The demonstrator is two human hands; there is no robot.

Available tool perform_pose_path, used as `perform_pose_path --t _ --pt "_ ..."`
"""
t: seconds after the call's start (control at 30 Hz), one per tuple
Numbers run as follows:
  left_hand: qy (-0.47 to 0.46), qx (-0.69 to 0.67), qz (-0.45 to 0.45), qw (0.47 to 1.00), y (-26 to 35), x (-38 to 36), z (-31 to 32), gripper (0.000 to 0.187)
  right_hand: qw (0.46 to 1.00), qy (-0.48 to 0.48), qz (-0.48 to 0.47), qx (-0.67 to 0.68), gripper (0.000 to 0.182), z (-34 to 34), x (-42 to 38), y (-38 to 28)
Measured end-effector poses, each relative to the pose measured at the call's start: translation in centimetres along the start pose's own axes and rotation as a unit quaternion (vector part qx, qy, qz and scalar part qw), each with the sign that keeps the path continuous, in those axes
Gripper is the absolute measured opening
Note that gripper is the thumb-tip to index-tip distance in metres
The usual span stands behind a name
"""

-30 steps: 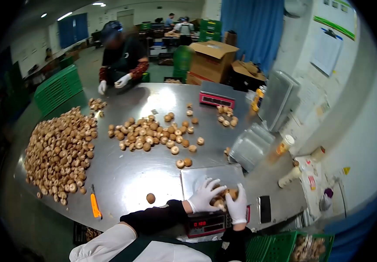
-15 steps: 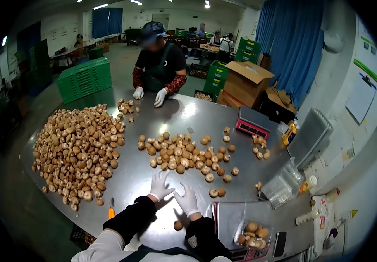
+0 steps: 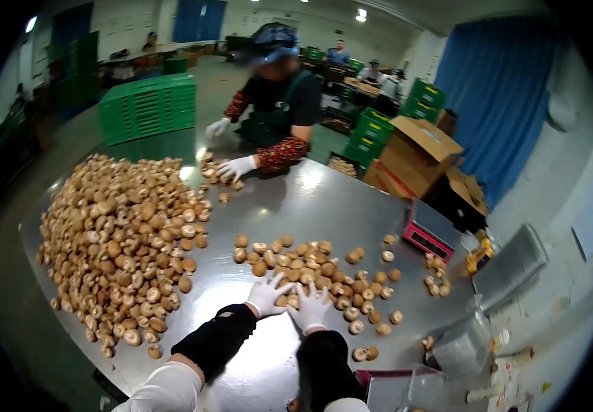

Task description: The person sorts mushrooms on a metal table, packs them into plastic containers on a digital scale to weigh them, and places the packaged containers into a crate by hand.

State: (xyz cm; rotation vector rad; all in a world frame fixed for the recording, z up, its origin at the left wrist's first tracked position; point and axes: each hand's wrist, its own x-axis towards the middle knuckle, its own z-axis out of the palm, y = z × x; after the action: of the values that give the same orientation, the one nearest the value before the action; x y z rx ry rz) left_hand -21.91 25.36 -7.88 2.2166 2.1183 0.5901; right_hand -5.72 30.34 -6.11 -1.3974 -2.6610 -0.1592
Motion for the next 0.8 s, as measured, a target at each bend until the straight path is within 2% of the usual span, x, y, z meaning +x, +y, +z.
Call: perform_pose_path --t 0.07,0.13,0.2,0.23,0.27,0.33,0.37,0.4,0.43,0.47,0.5,0.53,0.57,0.6,0.63,0.67,0.7,0.73,0.8 --pt "0.055 0.015 0.030 0.998 0.0 -1.0 1.2 0.064 0.995 0.090 -0.038 0.023 0.062 1.3 -1.2 0.5" --pt "0.050 -0.003 0.021 0.999 0.5 -1.5 0.5 0.060 0.993 0.106 -0.038 0.046 0.047 2.2 -1.7 0.9" --pt "0.029 -0.048 -0.004 0.998 0.8 -1.5 -0.3 0.060 0.994 0.077 -0.037 0.063 0.045 1.6 -1.6 0.8" --pt "-0.012 -0.051 -0.028 0.998 1.0 -1.5 -0.8 0.062 0.993 0.077 -0.037 0.081 0.044 1.2 -1.9 0.8" --pt "-0.007 -0.049 -0.027 0.998 1.2 -1.8 -1.3 0.062 0.993 0.082 -0.038 0.080 0.044 1.3 -2.2 0.7" --pt "-0.016 -0.108 -0.085 0.990 1.8 -2.7 -1.9 0.066 0.948 0.194 0.004 0.251 0.041 2.4 -3.2 0.5" --pt "-0.016 -0.156 -0.108 0.982 1.9 -3.2 -2.5 0.064 0.922 0.192 0.034 0.335 0.039 1.8 -4.3 0.2" --pt "0.014 -0.212 -0.119 0.970 1.5 -3.8 -1.8 0.065 0.779 0.110 0.108 0.608 0.034 1.8 -5.2 -0.6" --pt "0.068 -0.262 -0.124 0.955 1.4 -4.4 -0.9 0.064 0.667 0.020 0.187 0.721 0.035 1.5 -7.1 -0.2" --pt "0.115 -0.313 -0.126 0.934 1.3 -4.9 0.4 0.063 0.523 -0.065 0.259 0.809 0.036 -2.6 -9.8 -1.4" --pt "0.122 -0.472 -0.172 0.856 1.5 -5.2 1.9 0.060 0.428 -0.128 0.277 0.851 0.039 -3.7 -12.2 -1.4" --pt "0.114 -0.612 -0.220 0.751 2.2 -5.6 3.1 0.057 0.322 -0.185 0.288 0.883 0.042 -4.7 -14.9 -1.6" --pt "0.103 -0.719 -0.246 0.641 4.2 -6.4 1.2 0.050 0.314 -0.198 0.301 0.878 0.048 -7.1 -17.1 -2.4" --pt "0.083 -0.762 -0.252 0.591 5.7 -7.1 -0.5 0.046 0.290 -0.197 0.300 0.887 0.044 -8.4 -19.1 -2.8" --pt "0.075 -0.796 -0.232 0.553 7.5 -7.7 -1.5 0.045 0.240 -0.183 0.192 0.934 0.042 -8.0 -21.0 -2.6" --pt "0.065 -0.829 -0.214 0.513 9.3 -8.2 -2.1 0.044 0.245 -0.170 0.135 0.945 0.039 -8.7 -22.8 -2.1" --pt "0.046 -0.824 -0.166 0.540 10.8 -8.5 -2.3 0.044 0.246 -0.155 0.078 0.954 0.037 -9.3 -24.6 -1.6" --pt "0.022 -0.831 -0.155 0.534 13.3 -8.7 -3.8 0.046 0.296 -0.151 0.083 0.940 0.034 -11.7 -26.0 -0.5" --pt "-0.027 -0.843 -0.116 0.525 18.3 -9.0 -6.5 0.051 0.474 -0.080 0.071 0.874 0.035 -14.7 -28.5 2.1"
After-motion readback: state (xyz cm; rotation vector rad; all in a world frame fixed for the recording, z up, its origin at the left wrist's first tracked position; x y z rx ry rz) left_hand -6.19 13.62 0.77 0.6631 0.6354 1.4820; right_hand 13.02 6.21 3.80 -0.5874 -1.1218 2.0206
